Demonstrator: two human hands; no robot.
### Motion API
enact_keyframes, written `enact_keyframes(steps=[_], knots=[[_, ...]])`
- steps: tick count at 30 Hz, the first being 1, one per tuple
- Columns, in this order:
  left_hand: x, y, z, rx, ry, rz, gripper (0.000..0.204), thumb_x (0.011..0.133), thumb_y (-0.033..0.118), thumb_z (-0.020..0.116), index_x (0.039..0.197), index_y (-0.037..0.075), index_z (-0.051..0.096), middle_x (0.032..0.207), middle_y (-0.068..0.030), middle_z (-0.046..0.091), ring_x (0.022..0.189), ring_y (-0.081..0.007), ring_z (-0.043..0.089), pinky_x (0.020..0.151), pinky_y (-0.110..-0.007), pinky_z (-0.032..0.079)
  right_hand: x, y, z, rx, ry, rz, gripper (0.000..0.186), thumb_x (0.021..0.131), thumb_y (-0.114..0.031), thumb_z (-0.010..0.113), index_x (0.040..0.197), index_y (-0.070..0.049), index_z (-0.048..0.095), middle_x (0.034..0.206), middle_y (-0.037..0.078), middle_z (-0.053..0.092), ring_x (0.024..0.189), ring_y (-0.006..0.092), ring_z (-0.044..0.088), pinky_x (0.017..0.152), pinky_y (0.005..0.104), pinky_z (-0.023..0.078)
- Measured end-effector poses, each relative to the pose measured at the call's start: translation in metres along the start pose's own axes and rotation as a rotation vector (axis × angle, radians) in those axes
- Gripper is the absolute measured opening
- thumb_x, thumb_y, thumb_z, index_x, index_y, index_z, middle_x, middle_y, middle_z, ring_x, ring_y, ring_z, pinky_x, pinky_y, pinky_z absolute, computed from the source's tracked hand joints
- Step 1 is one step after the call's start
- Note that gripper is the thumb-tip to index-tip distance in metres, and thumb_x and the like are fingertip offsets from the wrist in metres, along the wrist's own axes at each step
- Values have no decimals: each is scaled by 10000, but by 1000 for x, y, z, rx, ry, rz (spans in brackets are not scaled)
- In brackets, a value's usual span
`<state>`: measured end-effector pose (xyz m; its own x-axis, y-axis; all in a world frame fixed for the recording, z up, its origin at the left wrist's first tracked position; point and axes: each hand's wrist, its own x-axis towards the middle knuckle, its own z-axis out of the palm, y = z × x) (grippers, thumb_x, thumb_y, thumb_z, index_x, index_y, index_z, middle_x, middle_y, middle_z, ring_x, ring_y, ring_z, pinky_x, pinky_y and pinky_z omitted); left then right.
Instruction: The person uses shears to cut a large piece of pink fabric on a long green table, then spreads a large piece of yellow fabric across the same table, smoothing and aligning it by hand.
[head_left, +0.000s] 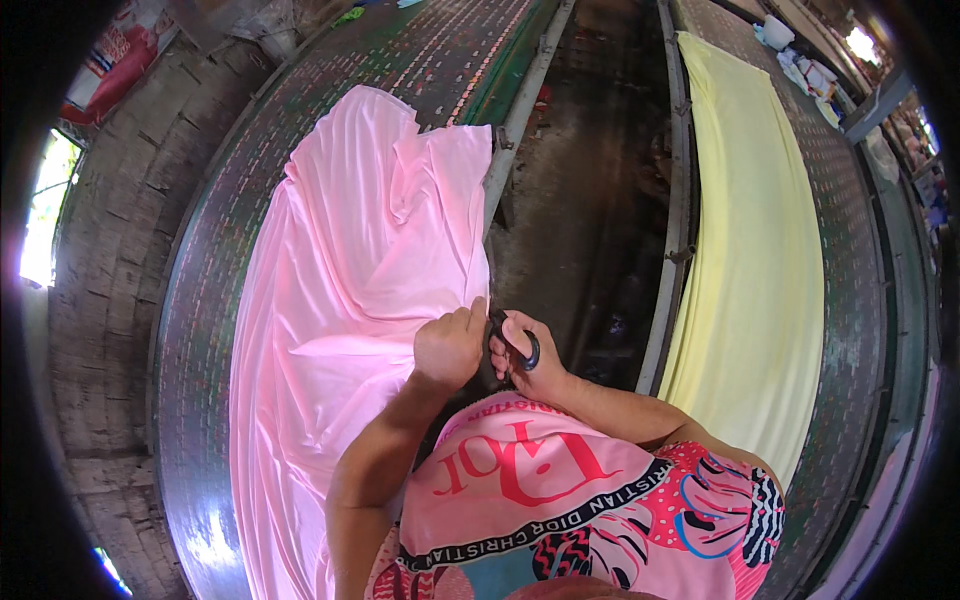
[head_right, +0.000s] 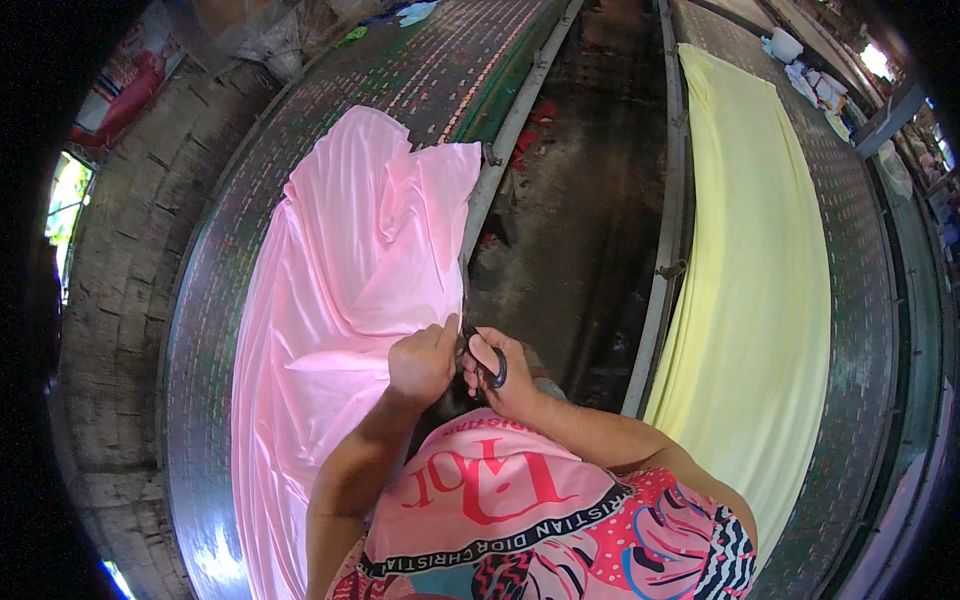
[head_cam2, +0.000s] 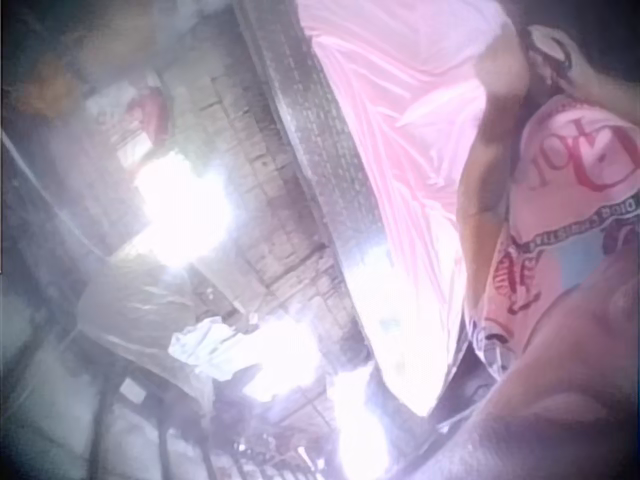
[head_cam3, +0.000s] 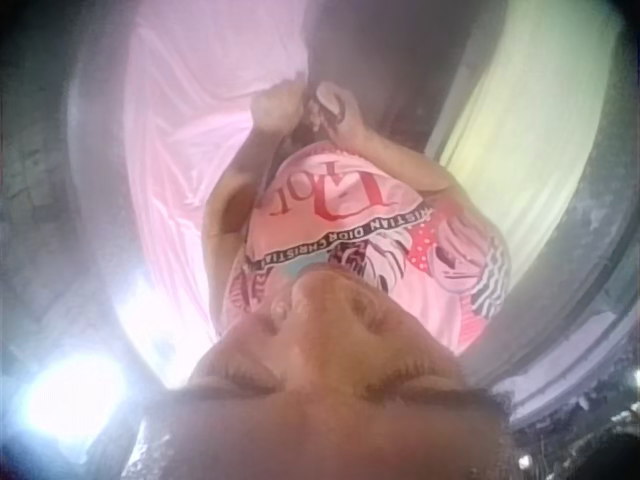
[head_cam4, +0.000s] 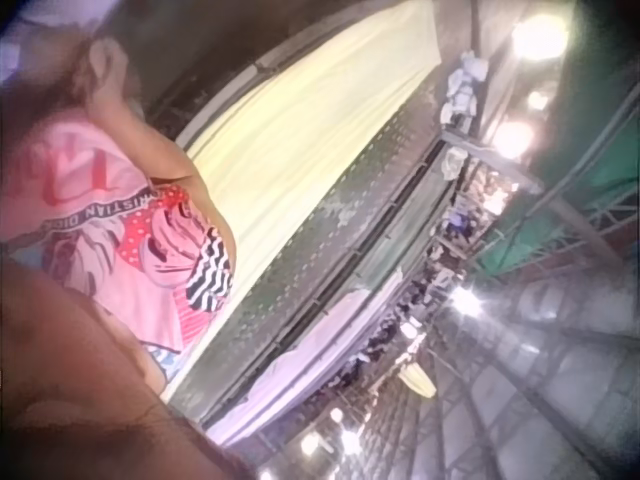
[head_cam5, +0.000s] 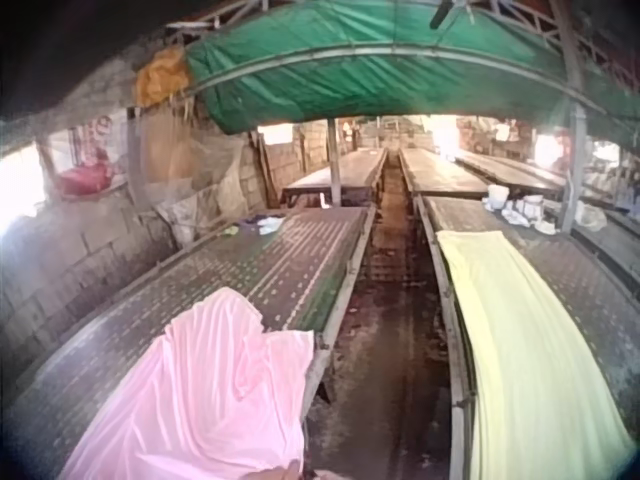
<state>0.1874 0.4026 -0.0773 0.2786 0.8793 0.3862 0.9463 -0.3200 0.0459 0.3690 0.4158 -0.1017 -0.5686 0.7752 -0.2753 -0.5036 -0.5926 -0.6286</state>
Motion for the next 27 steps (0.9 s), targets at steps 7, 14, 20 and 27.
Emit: enact_keyframes(steps=[7,14,20,27], knots=[[-21,16,-1,-73,31,29,479,824,179,672,1279,29,693,768,-41,589,626,-204,638,543,-358,517,4,6,-20,3,-34,-50,454,1054,-482,679,1193,-68,554,826,37,613,658,157,614,593,324,538],[-47,13,-17,-224,8,34,492,786,98,685,1269,5,683,731,-73,552,602,-257,602,536,-419,487,5,-2,-24,-219,-23,50,474,1020,-530,702,1149,-93,571,854,30,601,702,166,615,623,334,528],[-63,13,-38,-322,82,79,409,788,80,676,1189,9,710,686,-68,519,574,-251,591,507,-416,472,7,13,-11,-21,-41,-10,420,1029,-494,708,1119,-103,582,836,20,597,695,158,616,603,313,517],[-81,10,-52,-330,71,96,319,775,85,680,1091,50,712,691,-43,537,579,-229,602,520,-396,491,6,11,-13,-217,-10,47,487,1024,-583,673,1065,-104,600,873,28,607,731,175,614,651,345,522]])
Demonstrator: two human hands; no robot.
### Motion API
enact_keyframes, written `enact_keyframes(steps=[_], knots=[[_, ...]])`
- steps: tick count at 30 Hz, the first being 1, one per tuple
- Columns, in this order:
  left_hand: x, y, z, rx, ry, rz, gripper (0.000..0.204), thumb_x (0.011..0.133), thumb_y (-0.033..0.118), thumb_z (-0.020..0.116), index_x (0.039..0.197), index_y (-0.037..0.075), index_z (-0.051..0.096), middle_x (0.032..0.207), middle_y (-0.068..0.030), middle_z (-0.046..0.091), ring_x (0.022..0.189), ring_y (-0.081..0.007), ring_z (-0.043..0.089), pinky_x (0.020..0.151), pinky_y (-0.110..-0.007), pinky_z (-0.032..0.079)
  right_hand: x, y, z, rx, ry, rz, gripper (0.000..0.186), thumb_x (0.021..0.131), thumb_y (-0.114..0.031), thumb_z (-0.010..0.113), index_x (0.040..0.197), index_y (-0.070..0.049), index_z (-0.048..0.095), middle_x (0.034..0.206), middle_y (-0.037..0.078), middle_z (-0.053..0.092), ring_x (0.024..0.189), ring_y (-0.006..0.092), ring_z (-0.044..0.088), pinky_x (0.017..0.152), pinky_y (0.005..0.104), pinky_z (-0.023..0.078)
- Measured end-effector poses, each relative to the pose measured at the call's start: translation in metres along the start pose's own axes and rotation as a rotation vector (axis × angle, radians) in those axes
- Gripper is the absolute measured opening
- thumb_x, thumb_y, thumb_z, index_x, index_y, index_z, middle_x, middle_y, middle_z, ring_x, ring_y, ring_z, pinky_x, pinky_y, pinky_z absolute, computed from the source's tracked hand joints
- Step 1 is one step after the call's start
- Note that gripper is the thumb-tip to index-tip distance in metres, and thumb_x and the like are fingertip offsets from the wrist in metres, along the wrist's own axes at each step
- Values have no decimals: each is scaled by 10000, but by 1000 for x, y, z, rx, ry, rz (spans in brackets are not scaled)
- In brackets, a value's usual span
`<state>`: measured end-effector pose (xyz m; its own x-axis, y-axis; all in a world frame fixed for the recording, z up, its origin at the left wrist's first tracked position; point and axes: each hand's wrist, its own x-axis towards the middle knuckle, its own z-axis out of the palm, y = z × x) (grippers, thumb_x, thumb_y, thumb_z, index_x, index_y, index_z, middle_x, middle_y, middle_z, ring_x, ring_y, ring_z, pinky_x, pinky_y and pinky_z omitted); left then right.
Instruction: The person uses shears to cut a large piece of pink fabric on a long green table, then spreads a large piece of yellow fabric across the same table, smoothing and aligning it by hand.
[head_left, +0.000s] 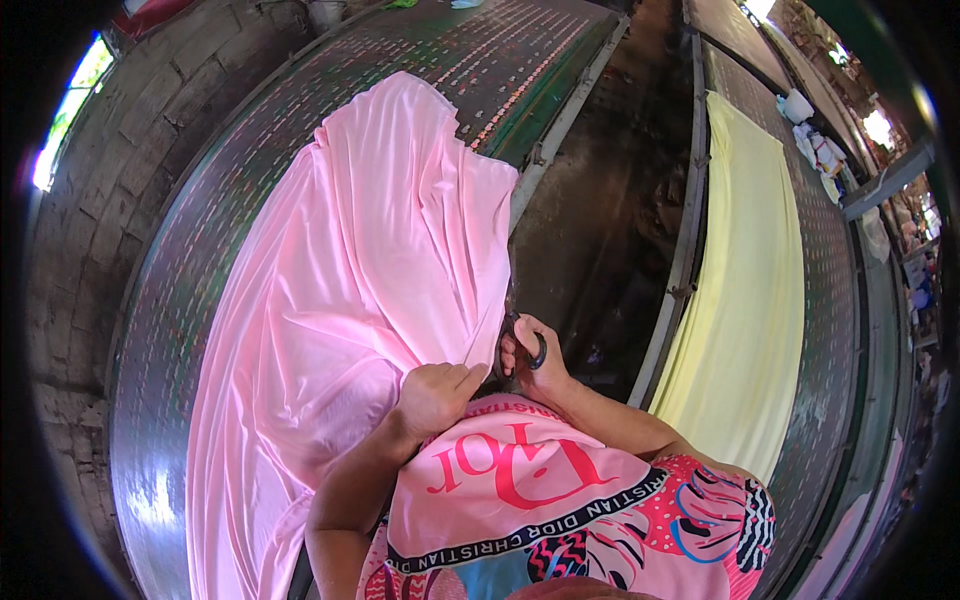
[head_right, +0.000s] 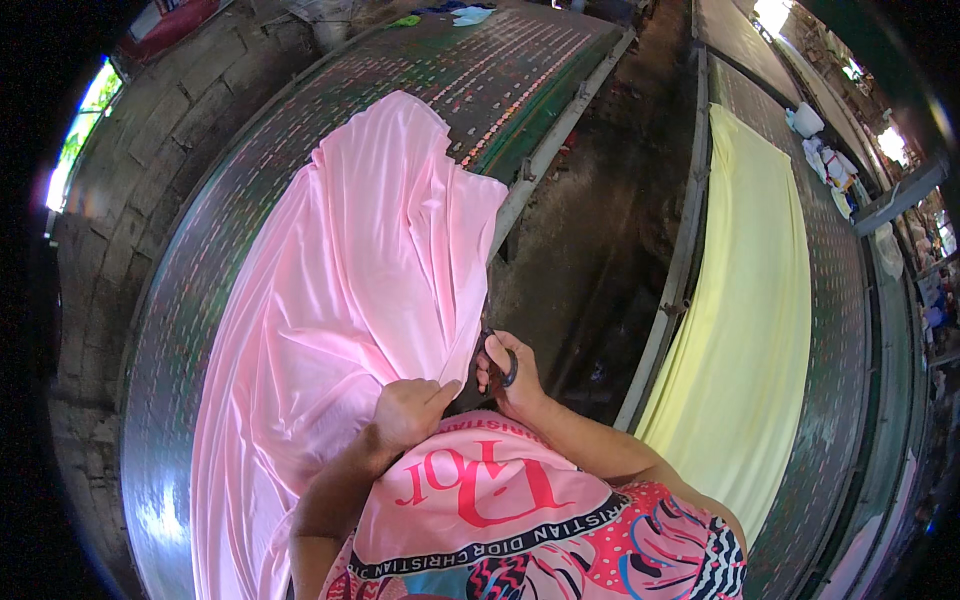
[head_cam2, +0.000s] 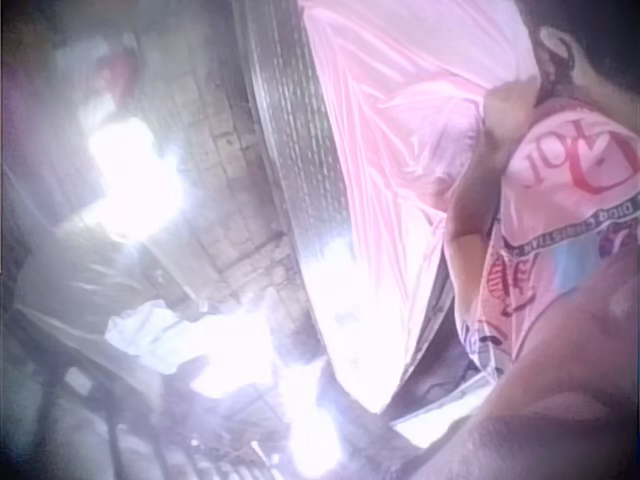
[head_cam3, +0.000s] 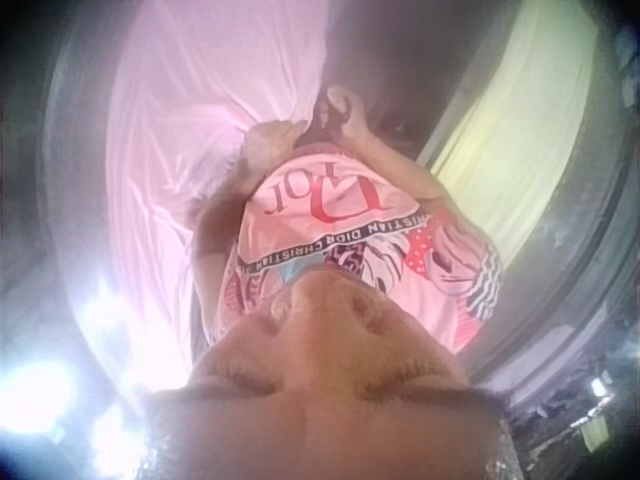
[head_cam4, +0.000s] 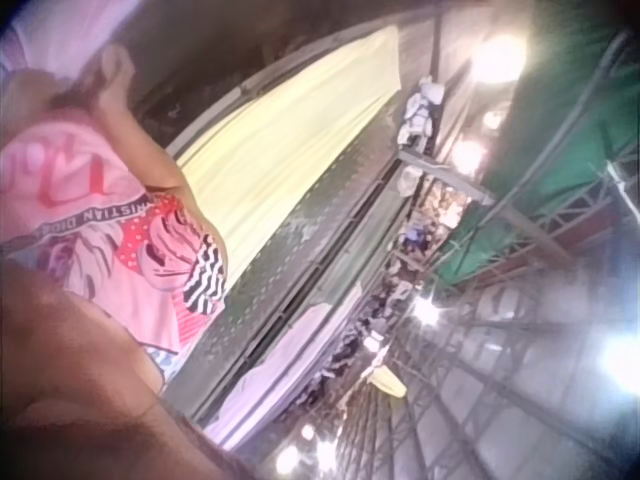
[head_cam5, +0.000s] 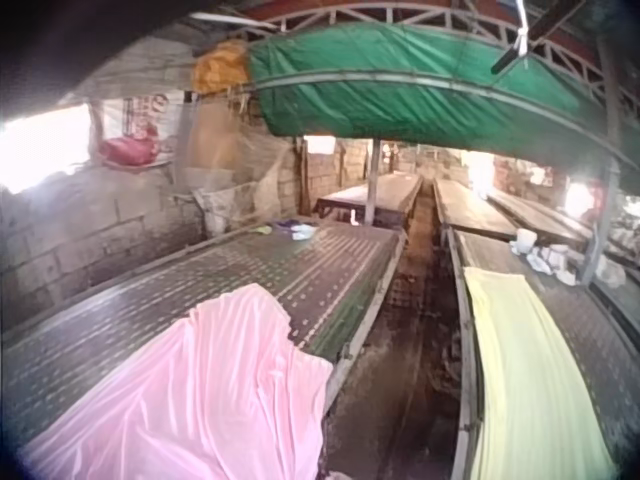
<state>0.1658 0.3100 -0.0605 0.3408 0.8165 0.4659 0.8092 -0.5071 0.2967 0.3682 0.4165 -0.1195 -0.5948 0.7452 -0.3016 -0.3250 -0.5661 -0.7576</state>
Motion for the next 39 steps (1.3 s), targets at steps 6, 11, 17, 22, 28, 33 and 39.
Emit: enact_keyframes(steps=[6,11,17,22,28,33,39], knots=[[-10,4,-5,-23,10,-11,285,761,107,685,1045,93,697,722,-39,563,606,-223,622,548,-372,510,5,7,8,241,-3,-29,435,1014,-529,721,1021,-112,596,811,13,610,656,165,597,619,346,514],[-18,7,-14,-26,36,-30,255,751,88,681,1006,105,699,717,-36,568,609,-228,622,546,-375,506,1,-1,5,22,96,52,600,955,-699,695,1084,-120,605,890,25,614,754,176,610,690,340,496],[-16,10,-27,-106,196,-126,313,721,30,722,1031,70,721,901,-90,650,927,-341,683,836,-511,520,6,-7,16,256,13,40,658,927,-769,668,1083,-136,585,894,23,600,789,179,621,703,353,511],[-1,16,-34,-304,309,-113,197,881,-37,648,1062,28,696,1014,-141,682,1089,-381,680,960,-528,491,16,-2,6,414,-80,99,657,955,-755,636,1177,-139,581,883,31,627,765,200,641,730,357,542],[3,-10,-4,-305,338,-520,111,1028,83,594,1094,12,650,1019,-231,724,935,-475,711,801,-527,558,46,-15,7,311,-40,-23,639,958,-758,622,1131,-142,610,796,23,603,701,203,631,644,350,526],[115,-88,-61,178,81,-669,229,1023,244,630,1150,53,620,926,-230,726,880,-479,715,773,-509,584,151,-151,50,76,-146,-220,579,927,-756,650,1069,-196,613,811,3,575,698,193,568,639,350,450],[152,-144,-170,730,493,-520,420,846,124,686,1265,125,712,1003,-126,757,880,-347,751,725,-470,606,198,-247,137,108,-565,-374,635,1000,-737,571,1245,-157,649,859,18,588,750,210,588,698,377,471]])
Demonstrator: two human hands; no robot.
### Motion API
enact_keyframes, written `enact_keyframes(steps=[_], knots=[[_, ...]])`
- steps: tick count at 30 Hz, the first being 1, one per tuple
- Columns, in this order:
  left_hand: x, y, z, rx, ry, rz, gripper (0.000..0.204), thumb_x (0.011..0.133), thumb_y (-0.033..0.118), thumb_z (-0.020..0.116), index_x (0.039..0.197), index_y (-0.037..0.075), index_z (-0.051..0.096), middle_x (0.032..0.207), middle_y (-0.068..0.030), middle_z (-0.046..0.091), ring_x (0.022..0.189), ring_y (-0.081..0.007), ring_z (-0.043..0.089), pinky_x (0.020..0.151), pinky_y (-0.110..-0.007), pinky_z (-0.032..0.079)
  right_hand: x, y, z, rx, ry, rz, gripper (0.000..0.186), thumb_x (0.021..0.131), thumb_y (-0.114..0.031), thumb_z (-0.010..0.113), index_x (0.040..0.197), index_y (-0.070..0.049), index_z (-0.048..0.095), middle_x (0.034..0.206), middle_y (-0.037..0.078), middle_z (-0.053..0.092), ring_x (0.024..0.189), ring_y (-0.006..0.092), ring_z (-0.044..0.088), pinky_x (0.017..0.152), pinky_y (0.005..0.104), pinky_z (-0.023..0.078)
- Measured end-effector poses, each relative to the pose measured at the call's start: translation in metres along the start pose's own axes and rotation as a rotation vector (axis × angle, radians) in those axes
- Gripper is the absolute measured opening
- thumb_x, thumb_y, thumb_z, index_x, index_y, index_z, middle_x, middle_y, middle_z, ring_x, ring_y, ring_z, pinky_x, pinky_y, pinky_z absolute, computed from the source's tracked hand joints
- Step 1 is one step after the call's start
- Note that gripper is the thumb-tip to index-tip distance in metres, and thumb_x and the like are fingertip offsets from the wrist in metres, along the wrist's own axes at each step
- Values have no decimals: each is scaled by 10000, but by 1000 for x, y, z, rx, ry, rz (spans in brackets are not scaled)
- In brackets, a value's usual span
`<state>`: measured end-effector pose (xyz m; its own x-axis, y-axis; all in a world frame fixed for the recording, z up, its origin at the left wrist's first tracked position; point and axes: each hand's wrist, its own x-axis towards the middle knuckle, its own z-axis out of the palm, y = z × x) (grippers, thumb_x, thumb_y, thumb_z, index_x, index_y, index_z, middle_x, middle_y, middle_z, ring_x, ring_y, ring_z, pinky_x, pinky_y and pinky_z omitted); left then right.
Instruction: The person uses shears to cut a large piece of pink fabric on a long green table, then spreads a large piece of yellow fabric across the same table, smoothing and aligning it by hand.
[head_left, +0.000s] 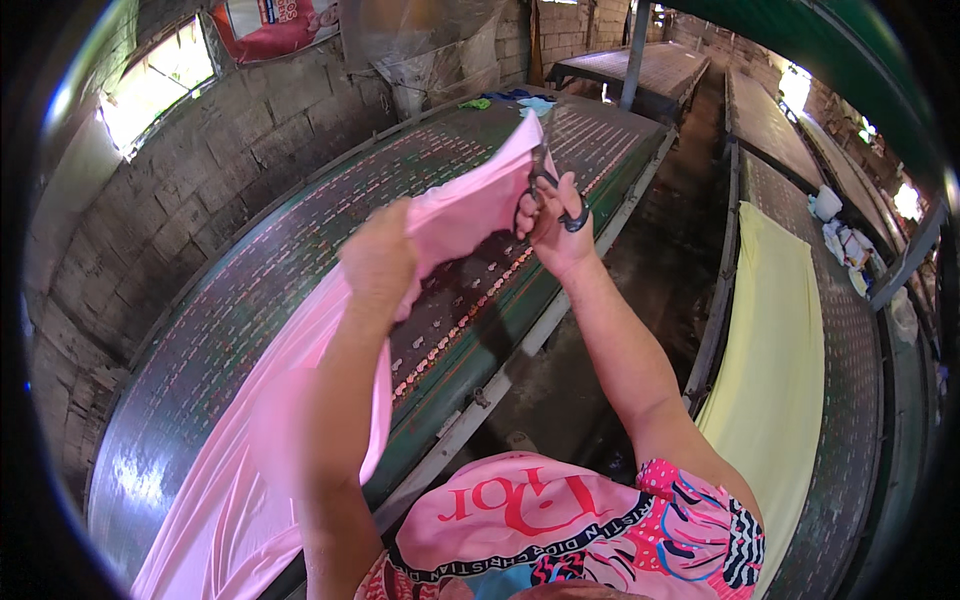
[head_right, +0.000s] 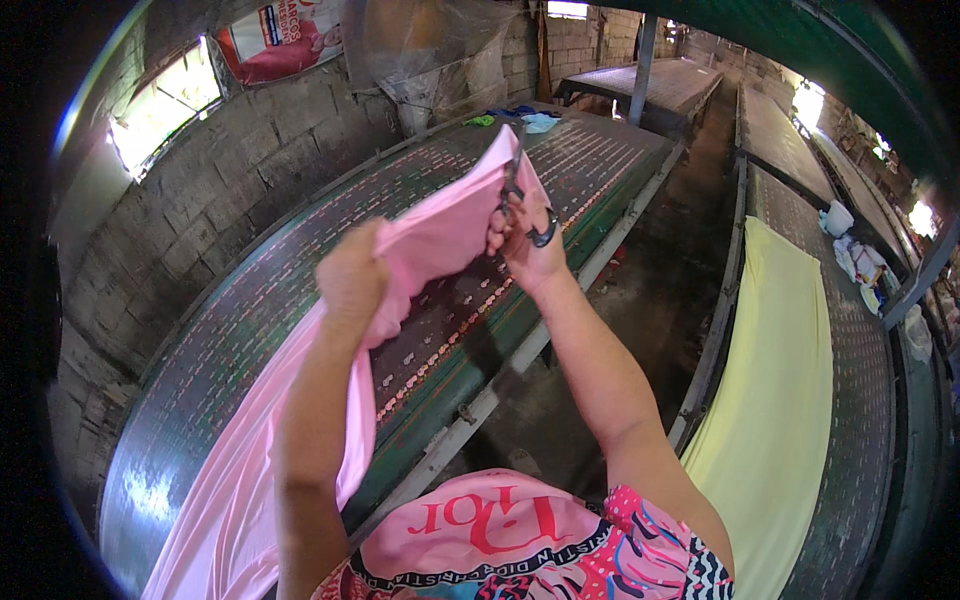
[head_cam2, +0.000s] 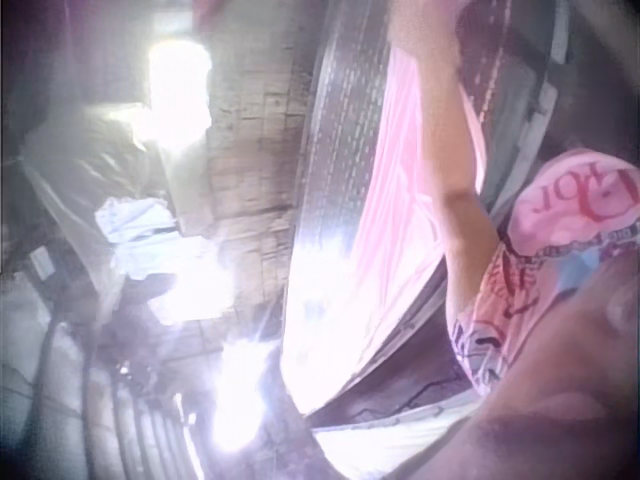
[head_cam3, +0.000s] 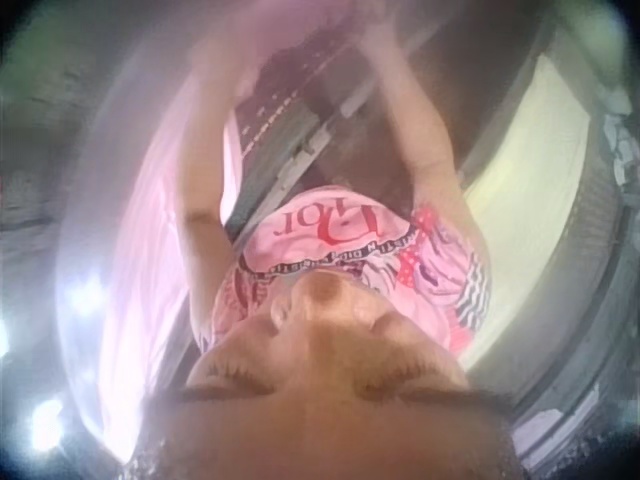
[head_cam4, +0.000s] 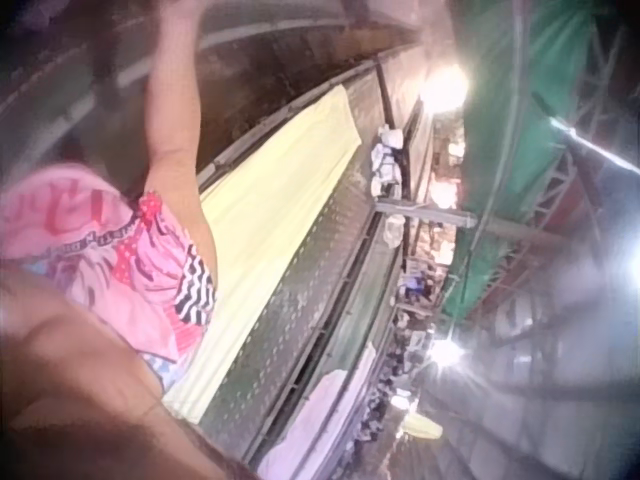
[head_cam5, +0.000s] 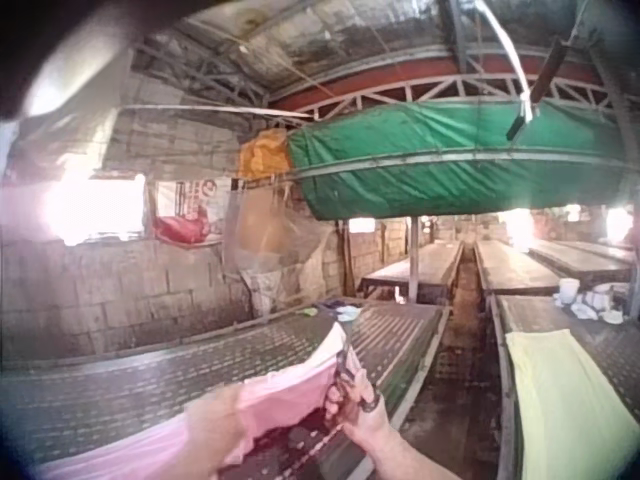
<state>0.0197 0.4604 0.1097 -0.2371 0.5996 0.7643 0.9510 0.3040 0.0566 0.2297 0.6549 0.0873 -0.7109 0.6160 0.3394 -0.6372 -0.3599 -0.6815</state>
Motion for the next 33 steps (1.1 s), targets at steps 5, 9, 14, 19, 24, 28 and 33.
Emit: enact_keyframes(steps=[5,9,14,19,24,28,33], knots=[[-57,-2,-45,258,-73,200,598,855,72,670,1436,218,673,759,-53,583,629,-250,639,553,-408,537,-45,67,-10,226,29,172,619,1018,-707,573,1253,-136,631,851,23,615,740,199,616,678,361,523],[-167,22,-18,66,-809,72,614,896,145,665,1501,209,579,882,-97,722,769,-309,752,677,-480,597,-109,146,-58,187,237,448,631,974,-731,623,1186,-137,649,832,13,631,731,191,623,657,347,517],[-234,24,25,-191,-1064,-44,446,865,260,730,1278,95,721,973,-194,768,899,-383,759,788,-539,590,-156,169,-72,259,362,641,598,969,-702,658,1157,-134,667,825,20,651,725,193,636,687,353,519],[-204,53,57,-445,-672,-116,413,804,264,813,1153,67,714,1036,-217,736,969,-412,735,839,-535,586,-164,152,-70,337,300,651,572,984,-679,653,1166,-138,672,836,17,653,739,197,634,697,365,525],[-177,99,118,-350,-482,-196,332,826,142,793,1125,63,671,1066,-175,715,1006,-382,714,868,-480,574,-174,132,-67,333,293,636,581,985,-687,645,1173,-139,676,841,25,652,753,204,634,712,369,525],[-171,108,152,-263,-548,-133,162,904,202,703,1028,116,644,891,-104,714,797,-331,731,695,-449,596,-187,121,-69,396,380,647,579,985,-700,634,1160,-150,679,844,25,652,766,202,629,729,367,507],[-153,127,144,-281,-669,188,105,962,243,611,975,140,623,770,-82,694,730,-307,738,606,-449,565,-196,113,-78,450,436,522,641,952,-780,603,1126,-169,691,844,16,652,738,200,594,716,352,453]])
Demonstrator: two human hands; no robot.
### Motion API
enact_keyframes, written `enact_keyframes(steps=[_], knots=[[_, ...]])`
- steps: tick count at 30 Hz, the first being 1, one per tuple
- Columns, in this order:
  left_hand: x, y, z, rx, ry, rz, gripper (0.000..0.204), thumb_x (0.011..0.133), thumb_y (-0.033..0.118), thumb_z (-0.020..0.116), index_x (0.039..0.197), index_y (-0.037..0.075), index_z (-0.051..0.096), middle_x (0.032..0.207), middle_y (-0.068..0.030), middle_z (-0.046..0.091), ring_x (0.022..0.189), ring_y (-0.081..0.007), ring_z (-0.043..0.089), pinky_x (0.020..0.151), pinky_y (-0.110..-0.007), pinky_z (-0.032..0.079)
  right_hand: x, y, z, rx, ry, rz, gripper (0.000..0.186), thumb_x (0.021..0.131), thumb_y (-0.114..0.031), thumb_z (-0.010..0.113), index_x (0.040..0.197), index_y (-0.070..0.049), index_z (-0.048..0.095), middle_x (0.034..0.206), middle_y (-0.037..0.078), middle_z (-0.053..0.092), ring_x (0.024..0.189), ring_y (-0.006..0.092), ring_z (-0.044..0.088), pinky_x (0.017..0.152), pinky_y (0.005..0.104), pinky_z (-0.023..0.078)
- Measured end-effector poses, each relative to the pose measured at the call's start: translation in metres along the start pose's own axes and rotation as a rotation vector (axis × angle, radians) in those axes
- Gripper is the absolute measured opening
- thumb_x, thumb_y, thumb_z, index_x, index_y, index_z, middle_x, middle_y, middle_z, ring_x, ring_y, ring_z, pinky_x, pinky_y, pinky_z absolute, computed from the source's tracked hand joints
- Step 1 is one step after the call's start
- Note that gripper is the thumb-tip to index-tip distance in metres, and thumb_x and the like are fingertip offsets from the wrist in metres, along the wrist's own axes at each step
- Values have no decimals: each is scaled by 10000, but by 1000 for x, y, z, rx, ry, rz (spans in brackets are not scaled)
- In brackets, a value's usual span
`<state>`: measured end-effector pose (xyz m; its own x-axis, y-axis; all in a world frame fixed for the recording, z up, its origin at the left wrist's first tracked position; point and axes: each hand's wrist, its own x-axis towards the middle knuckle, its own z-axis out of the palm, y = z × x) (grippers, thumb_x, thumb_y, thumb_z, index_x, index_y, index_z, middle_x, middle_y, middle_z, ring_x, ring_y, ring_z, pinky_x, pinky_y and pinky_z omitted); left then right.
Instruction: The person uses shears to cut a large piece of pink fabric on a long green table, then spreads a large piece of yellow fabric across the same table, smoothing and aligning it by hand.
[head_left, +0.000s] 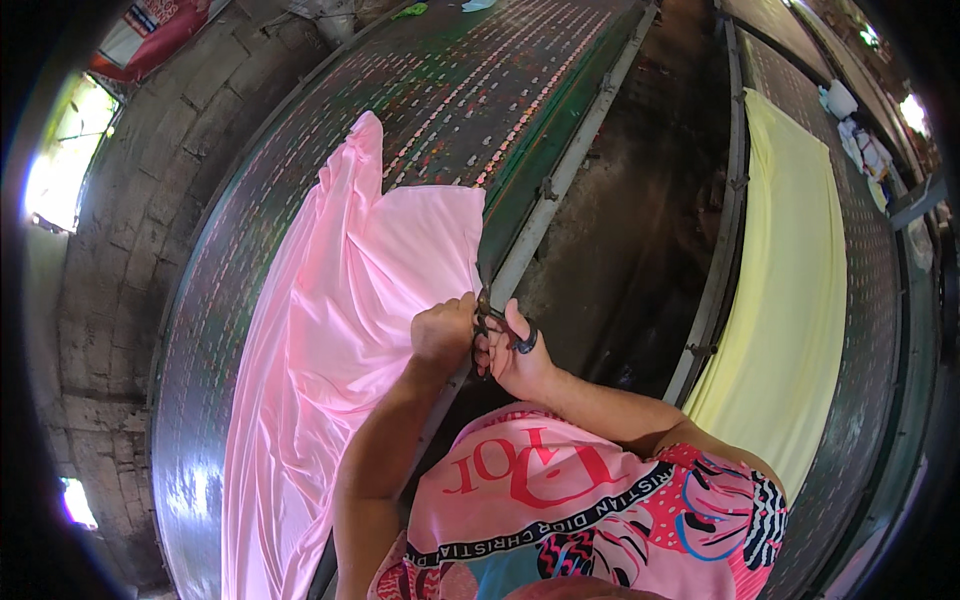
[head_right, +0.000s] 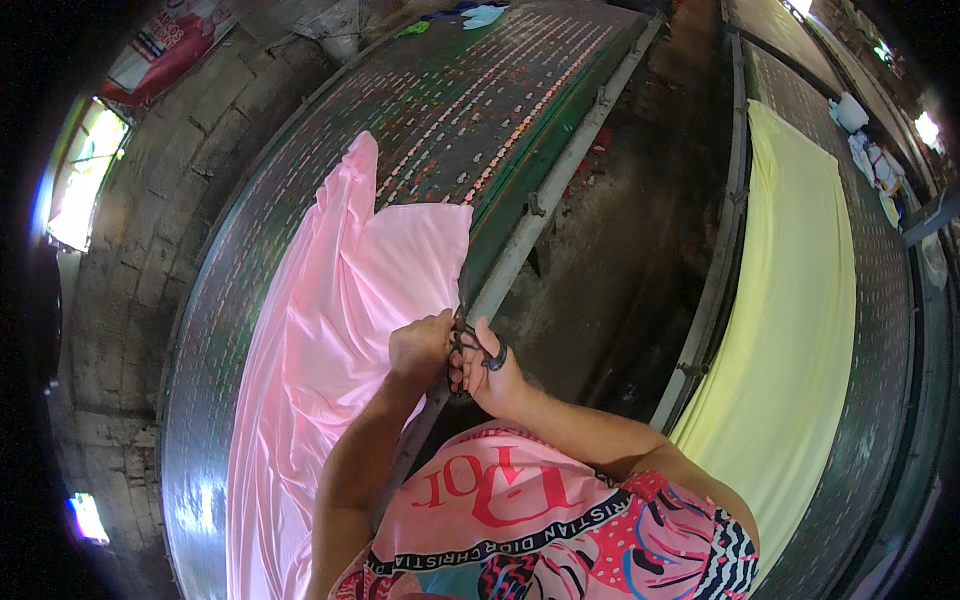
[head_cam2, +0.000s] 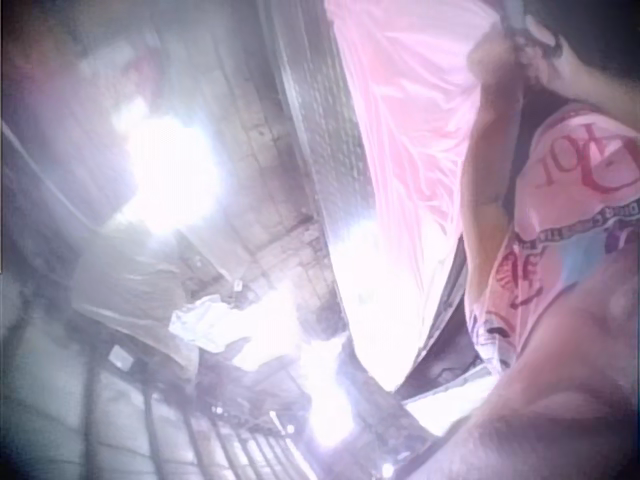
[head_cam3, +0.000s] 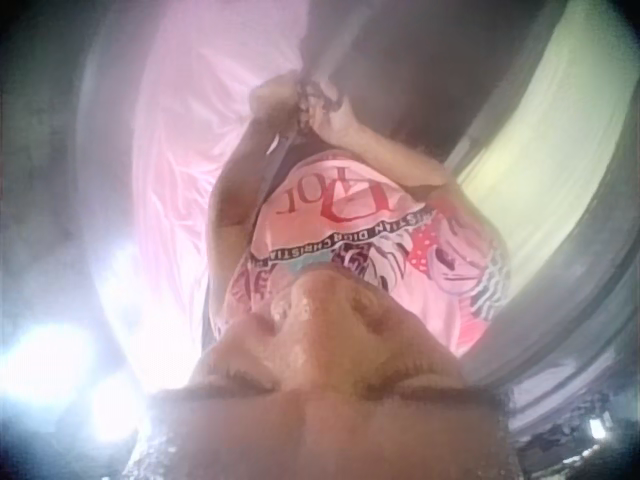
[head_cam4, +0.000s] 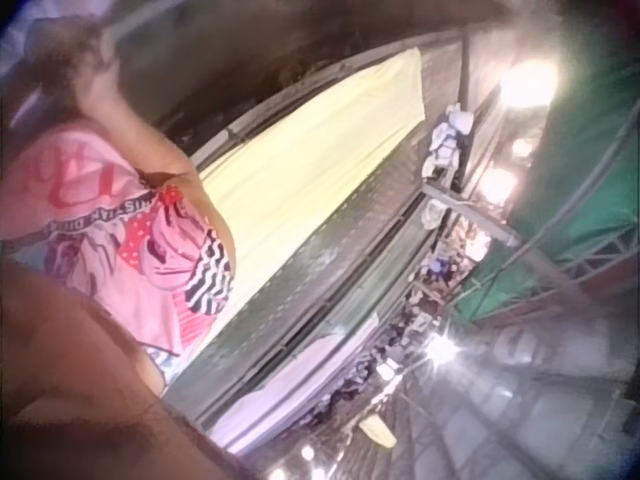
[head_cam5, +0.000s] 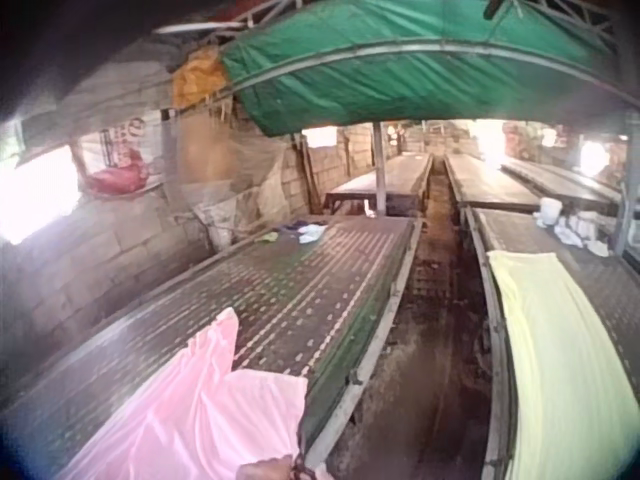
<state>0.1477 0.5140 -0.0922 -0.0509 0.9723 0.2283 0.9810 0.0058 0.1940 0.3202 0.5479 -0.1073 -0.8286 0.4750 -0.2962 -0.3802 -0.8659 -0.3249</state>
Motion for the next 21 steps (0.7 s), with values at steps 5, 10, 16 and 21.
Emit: enact_keyframes(steps=[5,10,16,21], knots=[[-8,8,-21,76,-39,18,88,945,216,661,975,134,649,704,-43,671,616,-259,710,530,-417,554,0,10,11,-13,135,-90,677,899,-827,628,1073,-175,683,849,22,656,709,208,567,681,352,401],[-64,25,-26,-45,95,123,246,938,136,684,1176,114,744,697,-58,681,597,-242,702,524,-404,555,22,-32,-20,199,395,-349,631,841,-804,728,862,-195,564,809,26,666,700,206,580,674,347,412],[-134,-7,-80,-166,73,-78,278,909,34,695,1177,76,756,711,-118,694,609,-300,706,556,-416,556,-1,-28,-36,78,332,-295,595,936,-743,674,1043,-158,651,838,17,656,656,169,605,592,338,452],[-157,-12,-101,-179,208,-74,267,884,1,733,1143,55,767,694,-154,681,600,-321,703,554,-419,544,1,-23,6,-108,160,-411,661,1023,-653,615,1357,-82,638,810,8,579,633,158,563,581,333,463]])
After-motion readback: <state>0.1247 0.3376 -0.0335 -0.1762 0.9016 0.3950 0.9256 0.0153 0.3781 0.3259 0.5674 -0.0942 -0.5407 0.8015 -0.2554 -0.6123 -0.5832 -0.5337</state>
